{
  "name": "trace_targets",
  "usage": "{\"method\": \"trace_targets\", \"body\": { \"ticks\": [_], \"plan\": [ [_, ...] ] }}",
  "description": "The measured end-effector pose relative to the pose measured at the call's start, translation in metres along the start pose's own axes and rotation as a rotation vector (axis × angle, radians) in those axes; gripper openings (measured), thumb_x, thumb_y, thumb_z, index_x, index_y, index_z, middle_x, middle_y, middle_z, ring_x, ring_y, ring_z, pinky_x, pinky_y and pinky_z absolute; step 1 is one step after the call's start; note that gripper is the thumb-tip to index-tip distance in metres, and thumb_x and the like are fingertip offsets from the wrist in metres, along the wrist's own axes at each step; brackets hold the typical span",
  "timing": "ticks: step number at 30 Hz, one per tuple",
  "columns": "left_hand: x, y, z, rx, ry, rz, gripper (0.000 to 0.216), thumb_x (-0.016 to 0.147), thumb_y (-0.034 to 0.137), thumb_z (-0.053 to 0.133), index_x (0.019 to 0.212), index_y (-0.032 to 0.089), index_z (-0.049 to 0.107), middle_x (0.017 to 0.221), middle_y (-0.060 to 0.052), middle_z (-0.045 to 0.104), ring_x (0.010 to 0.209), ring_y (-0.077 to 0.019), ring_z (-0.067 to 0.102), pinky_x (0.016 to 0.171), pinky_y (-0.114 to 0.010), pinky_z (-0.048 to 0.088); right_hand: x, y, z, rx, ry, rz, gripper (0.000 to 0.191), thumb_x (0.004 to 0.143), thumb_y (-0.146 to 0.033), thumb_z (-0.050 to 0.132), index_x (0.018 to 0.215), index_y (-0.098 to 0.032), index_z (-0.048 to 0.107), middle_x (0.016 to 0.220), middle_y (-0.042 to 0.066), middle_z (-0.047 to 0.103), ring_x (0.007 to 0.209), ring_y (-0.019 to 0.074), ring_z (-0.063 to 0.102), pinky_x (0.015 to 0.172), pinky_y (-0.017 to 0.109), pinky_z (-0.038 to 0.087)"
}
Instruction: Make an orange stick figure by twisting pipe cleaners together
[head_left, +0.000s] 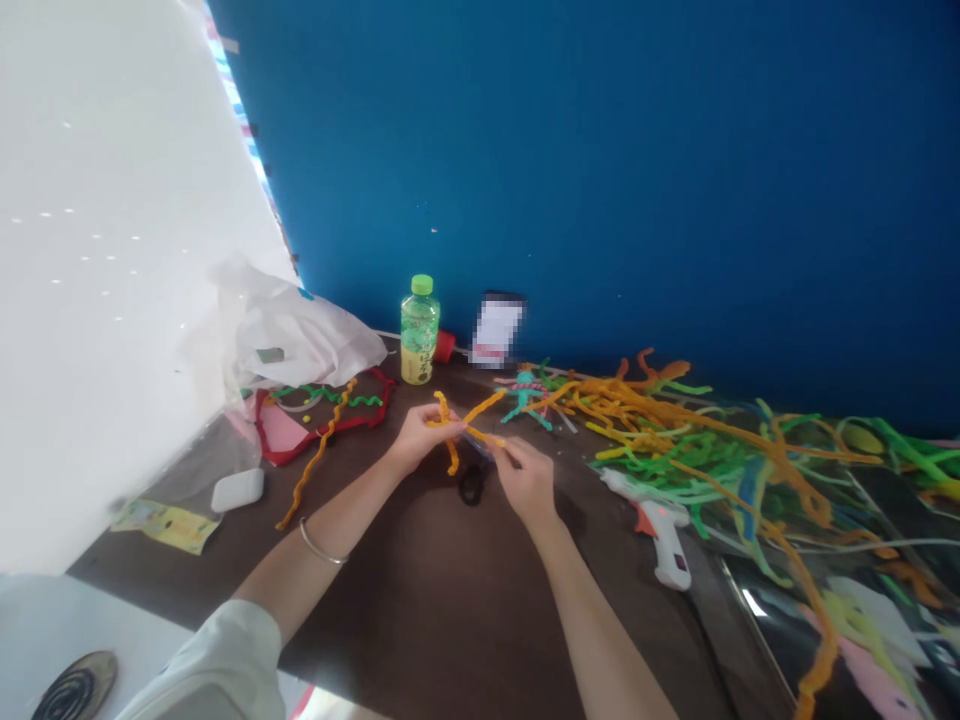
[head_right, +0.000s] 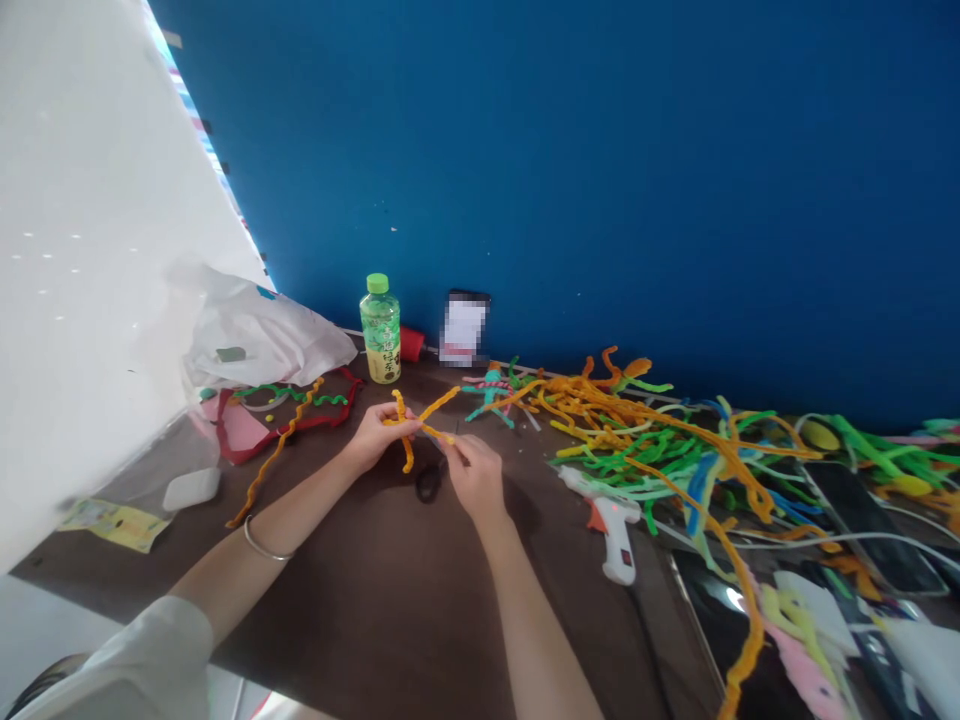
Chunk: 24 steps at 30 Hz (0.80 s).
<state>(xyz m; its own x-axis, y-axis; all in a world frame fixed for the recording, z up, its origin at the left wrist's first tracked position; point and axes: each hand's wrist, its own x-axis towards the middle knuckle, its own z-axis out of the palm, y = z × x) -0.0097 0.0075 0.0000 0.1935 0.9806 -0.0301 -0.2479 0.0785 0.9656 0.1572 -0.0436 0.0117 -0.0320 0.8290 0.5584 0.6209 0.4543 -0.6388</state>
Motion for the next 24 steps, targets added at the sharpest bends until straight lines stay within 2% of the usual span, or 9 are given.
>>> {"method": "trace_targets", "body": {
  "ticks": [4, 7, 10, 12, 14, 17, 20, 22, 24],
  "plan": [
    [-0.001, 0.0, 0.001, 0.073, -0.008, 0.048, 0.029, 0.053, 0.031, 0.074, 0.067, 0.011, 0.059, 0.062, -0.001, 0.06, 0.053, -0.0093, 0.055, 0.057, -0.023, 0.045, 0.002, 0.0, 0.002, 0.276, -0.043, 0.418, 0.038, 0.077, -0.045, 0.051, 0.055, -0.016, 0.064, 0.041, 0.0, 0.053, 0.039, 0.0103, 0.047, 0.043, 0.022, 0.037],
    [-0.002, 0.0, 0.001, 0.133, -0.037, 0.085, 0.028, 0.054, 0.032, 0.074, 0.067, 0.011, 0.06, 0.064, -0.001, 0.06, 0.055, -0.0095, 0.055, 0.058, -0.023, 0.044, 0.004, 0.004, 0.005, 0.565, -0.028, 0.632, 0.042, 0.069, -0.052, 0.056, 0.05, -0.014, 0.059, 0.041, 0.0, 0.052, 0.034, 0.0062, 0.038, 0.035, 0.02, 0.027],
    [-0.005, 0.001, 0.003, 0.194, -0.054, 0.142, 0.027, 0.054, 0.031, 0.074, 0.066, 0.011, 0.061, 0.065, -0.003, 0.061, 0.059, -0.0112, 0.056, 0.059, -0.023, 0.044, 0.006, 0.007, 0.007, 0.724, -0.003, 0.78, 0.037, 0.06, -0.049, 0.066, 0.052, -0.013, 0.058, 0.045, 0.001, 0.056, 0.033, 0.0045, 0.037, 0.032, 0.018, 0.023],
    [-0.007, 0.003, 0.003, 0.2, -0.062, 0.146, 0.026, 0.053, 0.03, 0.074, 0.065, 0.011, 0.062, 0.065, -0.003, 0.062, 0.06, -0.0126, 0.057, 0.059, -0.024, 0.045, 0.006, 0.008, 0.007, 0.762, -0.005, 0.835, 0.034, 0.055, -0.044, 0.071, 0.056, -0.013, 0.06, 0.045, 0.001, 0.057, 0.033, 0.0044, 0.039, 0.031, 0.017, 0.023],
    [-0.008, 0.005, 0.004, 0.101, -0.081, 0.096, 0.028, 0.052, 0.027, 0.075, 0.072, 0.011, 0.063, 0.066, -0.004, 0.063, 0.06, -0.0143, 0.058, 0.062, -0.027, 0.046, 0.007, 0.007, 0.007, 0.794, 0.024, 0.862, 0.032, 0.054, -0.041, 0.073, 0.057, -0.012, 0.06, 0.046, 0.001, 0.057, 0.033, 0.004, 0.04, 0.031, 0.016, 0.023],
    [-0.009, 0.009, 0.003, -0.285, -0.16, -0.04, 0.039, 0.057, 0.027, 0.068, 0.093, 0.013, 0.061, 0.079, -0.007, 0.065, 0.072, -0.0197, 0.062, 0.074, -0.035, 0.047, 0.008, 0.003, 0.008, 0.892, 0.132, 0.878, 0.028, 0.056, -0.038, 0.073, 0.057, -0.012, 0.06, 0.05, 0.001, 0.06, 0.036, 0.0036, 0.043, 0.031, 0.015, 0.026],
    [-0.01, 0.01, 0.004, -0.636, -0.24, -0.136, 0.033, 0.061, 0.027, 0.057, 0.09, 0.011, 0.062, 0.088, -0.011, 0.065, 0.089, -0.023, 0.06, 0.086, -0.038, 0.043, 0.008, -0.005, 0.013, 0.997, 0.232, 0.884, 0.025, 0.057, -0.036, 0.073, 0.062, -0.014, 0.063, 0.058, 0.002, 0.064, 0.042, 0.0054, 0.05, 0.037, 0.017, 0.037],
    [-0.01, 0.008, 0.008, -0.676, -0.232, -0.142, 0.026, 0.06, 0.018, 0.055, 0.084, 0.011, 0.063, 0.087, -0.01, 0.065, 0.091, -0.0212, 0.059, 0.089, -0.036, 0.041, 0.007, -0.009, 0.02, 1.019, 0.268, 0.86, 0.024, 0.059, -0.035, 0.072, 0.067, -0.014, 0.065, 0.064, 0.003, 0.066, 0.048, 0.0074, 0.055, 0.045, 0.019, 0.045],
    [-0.01, 0.003, 0.013, -0.586, -0.196, -0.125, 0.029, 0.058, 0.009, 0.057, 0.086, 0.012, 0.063, 0.089, -0.008, 0.065, 0.091, -0.019, 0.059, 0.089, -0.034, 0.041, 0.004, -0.013, 0.025, 0.98, 0.276, 0.804, 0.024, 0.063, -0.037, 0.069, 0.072, -0.014, 0.066, 0.069, 0.004, 0.067, 0.053, 0.0094, 0.058, 0.052, 0.023, 0.048]
  ]
}}
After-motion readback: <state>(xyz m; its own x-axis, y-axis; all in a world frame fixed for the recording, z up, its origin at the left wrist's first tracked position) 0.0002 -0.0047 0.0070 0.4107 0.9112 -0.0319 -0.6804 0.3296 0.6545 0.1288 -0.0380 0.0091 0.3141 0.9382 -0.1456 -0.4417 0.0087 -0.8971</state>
